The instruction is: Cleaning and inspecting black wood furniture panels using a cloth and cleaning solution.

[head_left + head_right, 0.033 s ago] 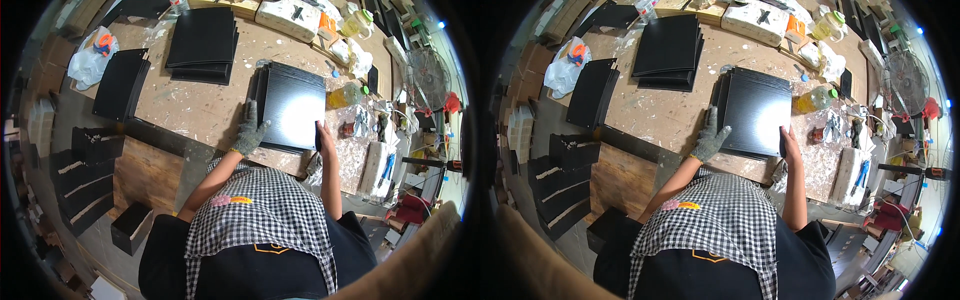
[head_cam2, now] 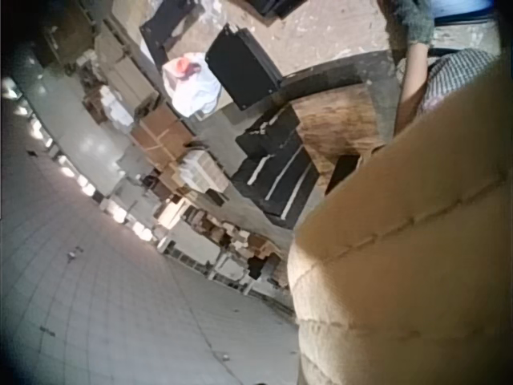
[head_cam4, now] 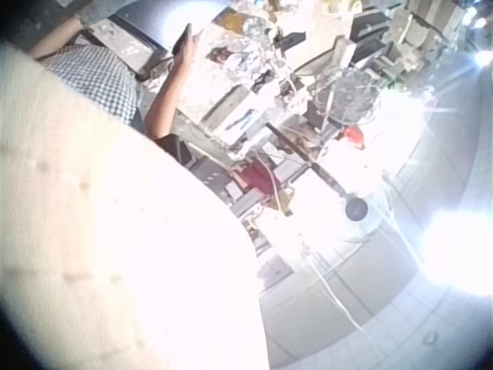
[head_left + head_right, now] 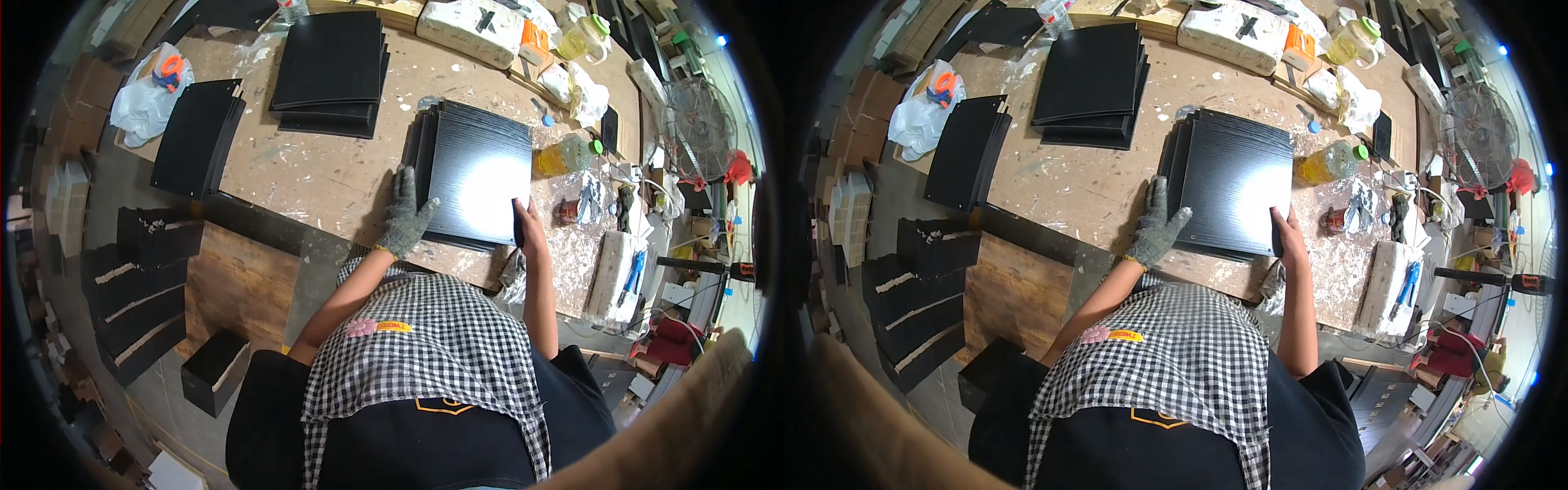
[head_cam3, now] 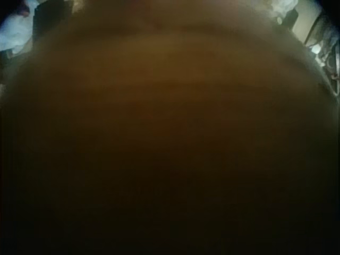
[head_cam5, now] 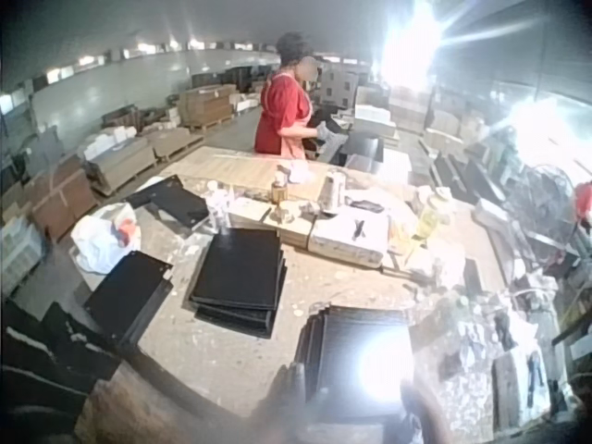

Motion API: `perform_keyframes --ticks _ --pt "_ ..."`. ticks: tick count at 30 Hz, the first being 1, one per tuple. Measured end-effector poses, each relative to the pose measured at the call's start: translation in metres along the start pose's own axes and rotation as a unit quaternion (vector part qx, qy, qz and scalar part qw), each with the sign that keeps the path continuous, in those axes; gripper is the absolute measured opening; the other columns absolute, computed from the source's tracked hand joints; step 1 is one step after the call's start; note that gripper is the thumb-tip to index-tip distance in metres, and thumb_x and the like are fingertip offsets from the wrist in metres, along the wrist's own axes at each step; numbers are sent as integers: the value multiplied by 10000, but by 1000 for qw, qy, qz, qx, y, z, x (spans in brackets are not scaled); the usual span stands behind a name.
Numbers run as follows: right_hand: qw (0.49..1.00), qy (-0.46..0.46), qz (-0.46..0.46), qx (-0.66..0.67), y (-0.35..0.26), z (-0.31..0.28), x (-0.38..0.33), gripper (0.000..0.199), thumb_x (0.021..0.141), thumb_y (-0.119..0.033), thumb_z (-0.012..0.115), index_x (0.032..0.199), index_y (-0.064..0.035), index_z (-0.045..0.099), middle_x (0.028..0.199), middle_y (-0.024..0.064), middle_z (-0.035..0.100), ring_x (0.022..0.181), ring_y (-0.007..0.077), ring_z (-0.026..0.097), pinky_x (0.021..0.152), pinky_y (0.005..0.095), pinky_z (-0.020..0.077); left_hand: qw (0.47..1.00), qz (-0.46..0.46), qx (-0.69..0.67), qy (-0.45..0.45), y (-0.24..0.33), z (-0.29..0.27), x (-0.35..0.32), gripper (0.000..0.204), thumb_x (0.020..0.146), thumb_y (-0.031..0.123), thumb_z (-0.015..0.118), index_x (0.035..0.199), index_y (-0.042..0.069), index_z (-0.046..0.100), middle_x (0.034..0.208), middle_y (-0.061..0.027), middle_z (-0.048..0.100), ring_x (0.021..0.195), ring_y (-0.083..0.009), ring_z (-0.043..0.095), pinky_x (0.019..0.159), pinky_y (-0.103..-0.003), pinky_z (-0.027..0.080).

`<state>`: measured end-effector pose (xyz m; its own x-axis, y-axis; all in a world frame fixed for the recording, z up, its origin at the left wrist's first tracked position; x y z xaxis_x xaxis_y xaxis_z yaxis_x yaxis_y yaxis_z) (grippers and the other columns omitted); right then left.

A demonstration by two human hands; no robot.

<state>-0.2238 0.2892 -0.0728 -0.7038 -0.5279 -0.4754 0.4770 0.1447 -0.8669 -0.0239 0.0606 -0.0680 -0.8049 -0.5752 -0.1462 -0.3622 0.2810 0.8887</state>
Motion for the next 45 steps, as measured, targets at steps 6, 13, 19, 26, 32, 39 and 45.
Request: perform_keyframes --ticks 6,13,19,26,32,39,45 --pt "998 -22 -8 -50 -14 28 -6 692 903 -112 731 1477 3 362 1341 155 566 1224 218 540 1044 325 411 992 -117 -39 -22 3 -14 -9 928 962 474 591 1583 28 65 1622 -260 160 1500 -402 175 1215 -446 209" --pt "980 -105 -20 -170 -43 41 22 890 763 -58 836 1508 19 357 1374 141 559 1228 232 534 1081 336 386 987 -121 -7 -103 -36 21 -34 954 969 614 455 1580 14 34 1566 -352 226 1436 -463 312 1186 -488 267" --pt "935 -137 -6 -328 -71 12 35 998 738 -164 885 1538 0 311 1504 213 453 1372 312 456 1151 402 358 995 70 -42 -54 -49 19 -33 1009 906 542 643 1560 -30 128 1599 -305 185 1475 -433 244 1193 -465 271" --pt "862 217 -166 -428 -22 -52 -61 396 873 -291 751 1100 -3 602 881 216 671 836 376 658 754 442 516 959 173 223 -4 94 -49 170 799 933 556 570 1451 -36 424 1488 -258 431 1412 -392 368 1181 -426 294" --pt "927 247 -67 -273 53 -46 -82 678 900 -502 704 1145 104 521 862 237 658 830 351 668 757 422 515 854 139 339 -369 79 39 250 893 896 748 426 1333 -16 581 1405 -253 532 1317 -384 507 1129 -405 368" --pt "974 185 -14 -126 48 -17 -64 742 981 -399 630 1396 104 276 871 188 656 564 217 665 513 319 548 895 97 335 -279 35 34 254 943 860 810 392 1249 -9 654 1286 -272 618 1256 -371 570 1085 -405 407" --pt "887 261 -58 -376 6 -41 -55 758 993 -557 483 1359 103 413 1262 371 574 1210 485 558 1010 458 442 895 108 337 -270 41 27 197 827 937 724 330 1273 39 649 1248 -261 643 1252 -376 570 1067 -431 421"
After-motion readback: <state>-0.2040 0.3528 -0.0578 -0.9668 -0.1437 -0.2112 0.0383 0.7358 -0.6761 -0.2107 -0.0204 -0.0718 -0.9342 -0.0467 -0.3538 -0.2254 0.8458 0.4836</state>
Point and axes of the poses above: each hand's wrist, its own x-axis towards the middle knuckle, its own z-axis out of the palm, y = z × x, the point moved 8 cm from there along x, towards the middle knuckle
